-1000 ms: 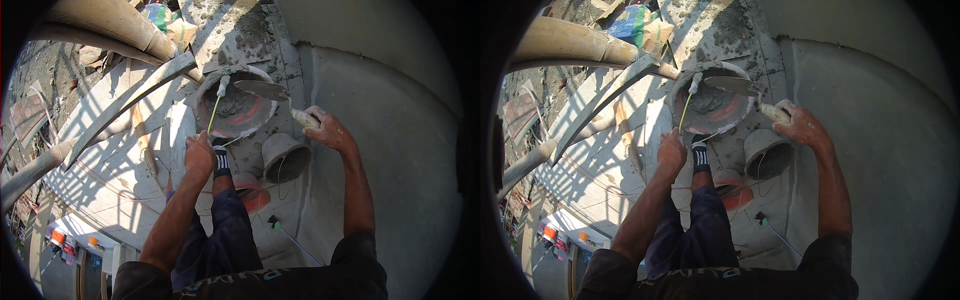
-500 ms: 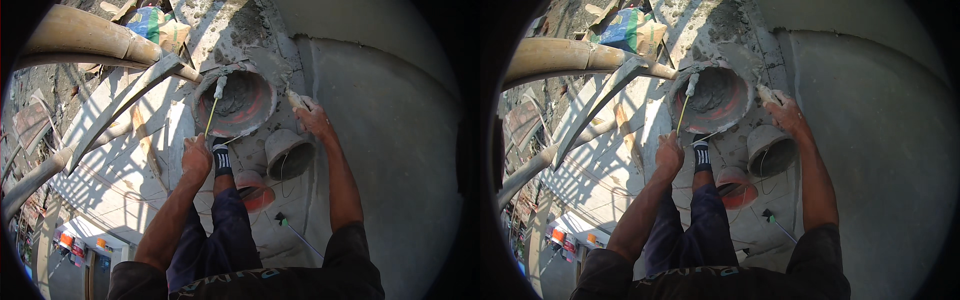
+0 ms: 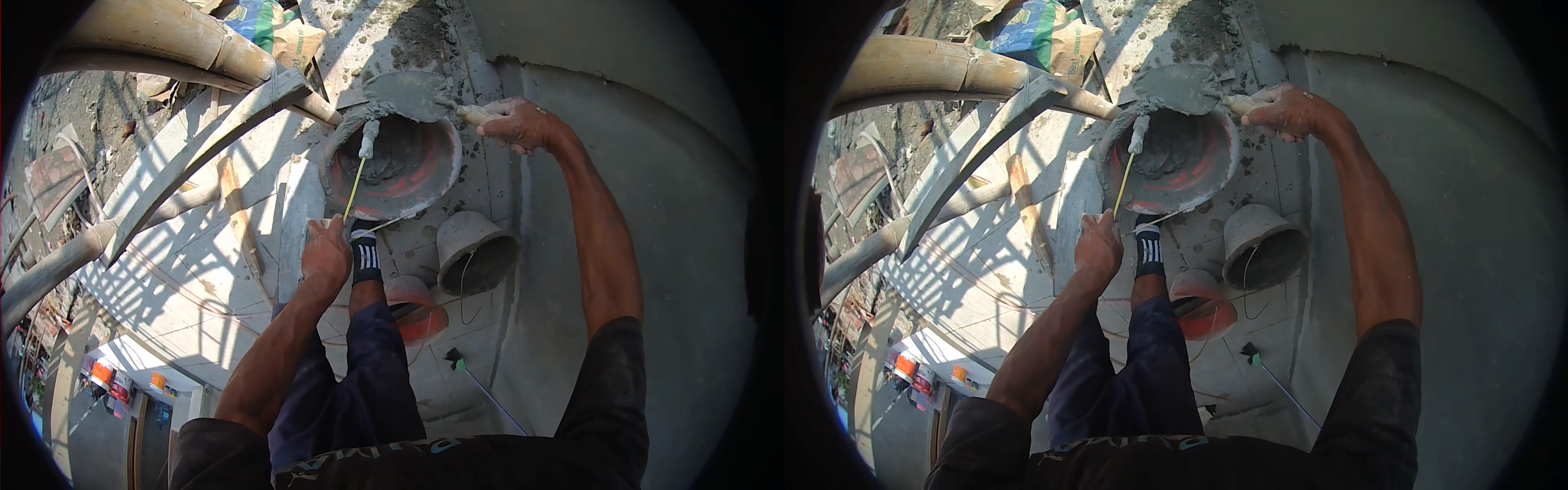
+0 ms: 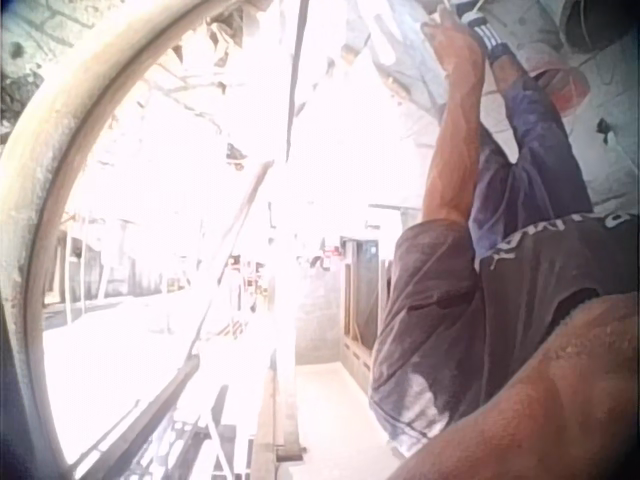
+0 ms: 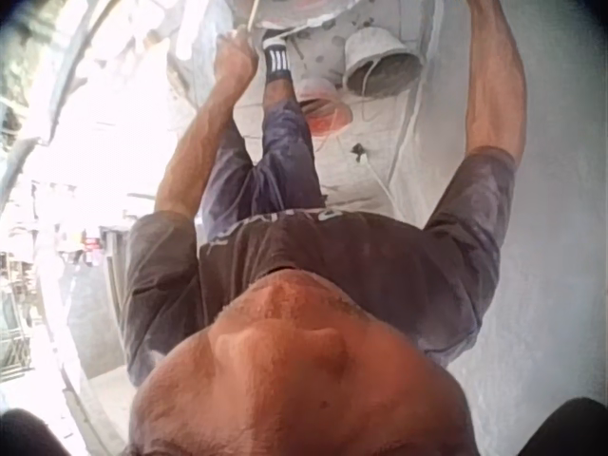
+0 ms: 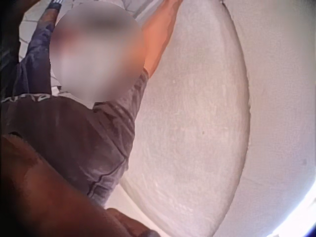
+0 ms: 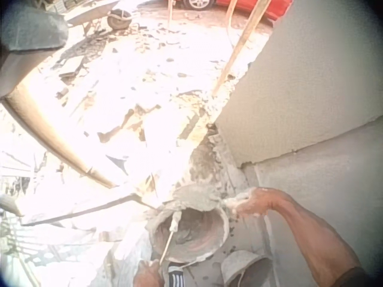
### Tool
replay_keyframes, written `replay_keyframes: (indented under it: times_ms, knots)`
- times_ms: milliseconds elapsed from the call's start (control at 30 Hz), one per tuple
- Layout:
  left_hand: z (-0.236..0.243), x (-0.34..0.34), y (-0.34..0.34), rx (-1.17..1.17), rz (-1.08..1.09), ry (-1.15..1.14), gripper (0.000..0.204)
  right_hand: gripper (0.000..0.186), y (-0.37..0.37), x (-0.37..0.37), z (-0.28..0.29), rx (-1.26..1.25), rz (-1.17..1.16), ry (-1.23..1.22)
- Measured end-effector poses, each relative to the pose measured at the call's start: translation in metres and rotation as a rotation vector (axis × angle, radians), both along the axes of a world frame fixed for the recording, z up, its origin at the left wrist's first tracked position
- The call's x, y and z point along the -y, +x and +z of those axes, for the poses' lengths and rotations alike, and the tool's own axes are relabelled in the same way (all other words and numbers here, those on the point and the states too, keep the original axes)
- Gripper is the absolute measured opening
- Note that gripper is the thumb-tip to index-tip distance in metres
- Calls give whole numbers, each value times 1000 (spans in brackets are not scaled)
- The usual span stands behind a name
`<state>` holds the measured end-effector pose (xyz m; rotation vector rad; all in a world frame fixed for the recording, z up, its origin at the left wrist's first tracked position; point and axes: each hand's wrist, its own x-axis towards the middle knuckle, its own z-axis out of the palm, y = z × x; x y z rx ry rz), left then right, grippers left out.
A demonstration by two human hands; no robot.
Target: The person scoops mortar from a bucket onto a hawk using a trowel. They then apply the mortar to a wall, spreading and smoothing it across the surface.
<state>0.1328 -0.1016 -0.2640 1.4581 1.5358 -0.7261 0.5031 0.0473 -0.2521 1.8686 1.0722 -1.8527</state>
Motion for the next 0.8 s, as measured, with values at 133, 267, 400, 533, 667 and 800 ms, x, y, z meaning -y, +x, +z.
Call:
replay_keyframes:
  times_ms: [133, 267, 400, 533, 667, 800]
  knots:
    - [5, -3, 7, 6, -9, -45, 45, 49, -3, -39, 9, 29, 202, 33]
    - [6, -6, 8, 2, 7, -23, 45, 56, -9, -55, 16, 47, 369, 125]
    - [4, -18, 3, 14, 119, -15, 48, 60, -7, -21, 19, -17, 497, 290]
    - [-4, -21, -8, 4, 115, 14, 50, 57, -6, 38, 46, -7, 219, 249]
    - [-2, -24, 1, 32, 115, -2, 50, 55, -28, 116, 44, 154, 225, 174]
    - [-3, -29, -1, 5, 77, -26, 51, 60, -80, 139, 4, 333, 285, 100]
